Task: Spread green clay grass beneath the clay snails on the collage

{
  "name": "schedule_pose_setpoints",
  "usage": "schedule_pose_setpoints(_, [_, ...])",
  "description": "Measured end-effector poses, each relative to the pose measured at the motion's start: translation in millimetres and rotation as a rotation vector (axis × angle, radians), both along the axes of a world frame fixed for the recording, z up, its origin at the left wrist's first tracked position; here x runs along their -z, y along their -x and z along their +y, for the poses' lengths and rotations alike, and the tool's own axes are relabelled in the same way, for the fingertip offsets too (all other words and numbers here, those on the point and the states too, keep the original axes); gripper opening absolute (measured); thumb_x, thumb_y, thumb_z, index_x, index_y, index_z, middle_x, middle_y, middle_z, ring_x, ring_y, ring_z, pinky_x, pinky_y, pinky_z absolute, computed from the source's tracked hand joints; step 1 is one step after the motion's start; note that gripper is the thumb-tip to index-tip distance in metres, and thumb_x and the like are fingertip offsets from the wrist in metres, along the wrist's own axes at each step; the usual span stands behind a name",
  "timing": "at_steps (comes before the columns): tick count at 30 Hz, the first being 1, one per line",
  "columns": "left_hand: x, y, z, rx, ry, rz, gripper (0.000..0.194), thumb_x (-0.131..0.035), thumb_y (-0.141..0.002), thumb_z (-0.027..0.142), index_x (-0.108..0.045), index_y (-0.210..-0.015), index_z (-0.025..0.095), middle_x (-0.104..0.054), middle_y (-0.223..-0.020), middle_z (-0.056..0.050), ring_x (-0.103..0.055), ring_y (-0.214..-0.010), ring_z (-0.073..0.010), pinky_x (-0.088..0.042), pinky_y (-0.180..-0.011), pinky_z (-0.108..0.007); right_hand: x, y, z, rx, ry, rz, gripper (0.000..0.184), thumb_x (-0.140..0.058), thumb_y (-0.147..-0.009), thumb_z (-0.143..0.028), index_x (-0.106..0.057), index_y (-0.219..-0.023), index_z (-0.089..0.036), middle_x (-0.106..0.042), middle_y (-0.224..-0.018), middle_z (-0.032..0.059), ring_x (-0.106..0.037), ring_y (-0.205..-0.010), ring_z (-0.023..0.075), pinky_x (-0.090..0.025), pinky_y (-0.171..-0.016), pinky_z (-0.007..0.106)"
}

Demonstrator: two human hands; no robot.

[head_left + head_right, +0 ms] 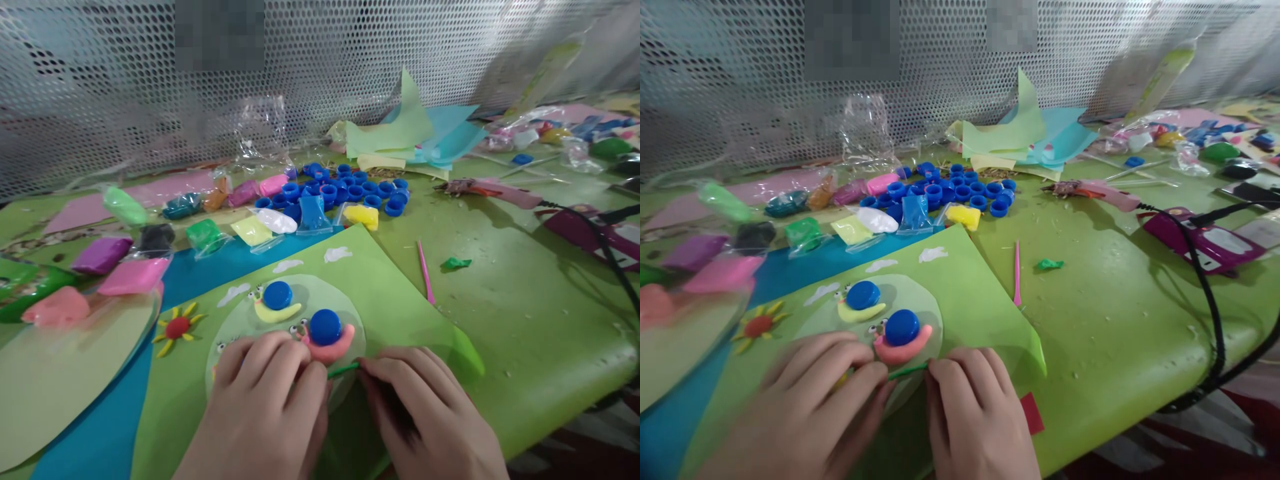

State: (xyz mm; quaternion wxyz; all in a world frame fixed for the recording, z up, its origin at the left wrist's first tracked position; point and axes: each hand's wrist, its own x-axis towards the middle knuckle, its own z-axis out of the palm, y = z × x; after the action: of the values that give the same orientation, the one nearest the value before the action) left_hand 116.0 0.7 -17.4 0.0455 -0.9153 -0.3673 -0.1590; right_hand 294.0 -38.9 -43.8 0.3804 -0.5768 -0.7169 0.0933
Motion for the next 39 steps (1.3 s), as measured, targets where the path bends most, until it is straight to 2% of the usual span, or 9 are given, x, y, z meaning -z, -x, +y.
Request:
schedule_pose_setpoints(5, [-5.1, -4.4, -0.5, 0.004, 0.022, 0.006, 0.007, -0.050, -0.078, 0.018, -0.056, -0.075, 0.020, -0.053, -0.077, -0.003, -0.048, -0.081, -0.0220, -0.038, -0.069, -0.038, 0.4, 1.4, -0.1, 0.001, 0.001, -0.016, 0.015, -0.044, -0.086, -0.011, -0.056, -0.083, -0.019, -0.059, -0.078, 0.0040, -0.054, -0.070, 0.0168, -0.047, -0.062, 0.029])
schedule_pose_setpoints(14, [-4.8, -8.5, 2.9, -0.001, 0.023, -0.013, 0.010, -0.050, -0.078, 0.020, -0.054, -0.069, 0.020, -0.052, -0.076, -0.003, -0.047, -0.081, -0.0215, -0.035, -0.069, -0.036, 1.1, 1.0, -1.8, -0.001, 0.006, -0.008, 0.014, -0.043, -0.085, -0.010, -0.051, -0.090, -0.020, -0.059, -0.081, 0.0041, -0.055, -0.074, 0.0179, -0.047, -0.064, 0.030])
schedule_pose_setpoints(21, [-7.4, -8.4, 4.9, -0.012, 0.019, 0.037, 0.010, -0.049, -0.081, 0.022, -0.056, -0.074, 0.021, -0.054, -0.079, -0.003, -0.047, -0.084, -0.0211, -0.035, -0.074, -0.036, 0.3, 2.1, -1.5, 0.009, -0.041, -0.046, 0.011, -0.046, -0.086, -0.010, -0.052, -0.088, -0.019, -0.057, -0.081, 0.0041, -0.054, -0.074, 0.0180, -0.045, -0.064, 0.030])
schedule_pose_setpoints(25, [-7.1, -7.6, 5.3, 0.001, 0.015, 0.034, 0.008, -0.051, -0.080, 0.022, -0.055, -0.073, 0.021, -0.053, -0.078, -0.002, -0.047, -0.083, -0.0206, -0.035, -0.074, -0.035, -0.5, 3.4, -0.6, 0.009, -0.012, -0.050, 0.013, -0.046, -0.085, -0.008, -0.052, -0.088, -0.018, -0.056, -0.079, 0.0026, -0.051, -0.072, 0.0170, -0.044, -0.063, 0.029])
schedule_pose_setpoints(30, [-6.2, -6.0, 4.1, 0.000, 0.000, 0.025, 0.007, -0.052, -0.080, 0.021, -0.055, -0.074, 0.020, -0.054, -0.080, -0.003, -0.047, -0.087, -0.0214, -0.036, -0.077, -0.036, -0.5, 3.7, 0.1, 0.035, 0.001, -0.059, 0.011, -0.044, -0.087, -0.010, -0.051, -0.088, -0.019, -0.056, -0.079, 0.0016, -0.051, -0.071, 0.0165, -0.045, -0.063, 0.029])
schedule_pose_setpoints(39, [-6.9, -3.6, 8.4, 0.012, -0.012, 0.033, 0.005, -0.056, -0.077, 0.024, -0.055, -0.074, 0.021, -0.054, -0.079, -0.002, -0.048, -0.084, -0.0208, -0.037, -0.072, -0.035, -1.6, 4.2, -0.3, 0.060, 0.003, -0.094, 0.012, -0.041, -0.089, -0.015, -0.051, -0.094, -0.019, -0.058, -0.084, 0.0044, -0.055, -0.075, 0.0186, -0.048, -0.064, 0.030])
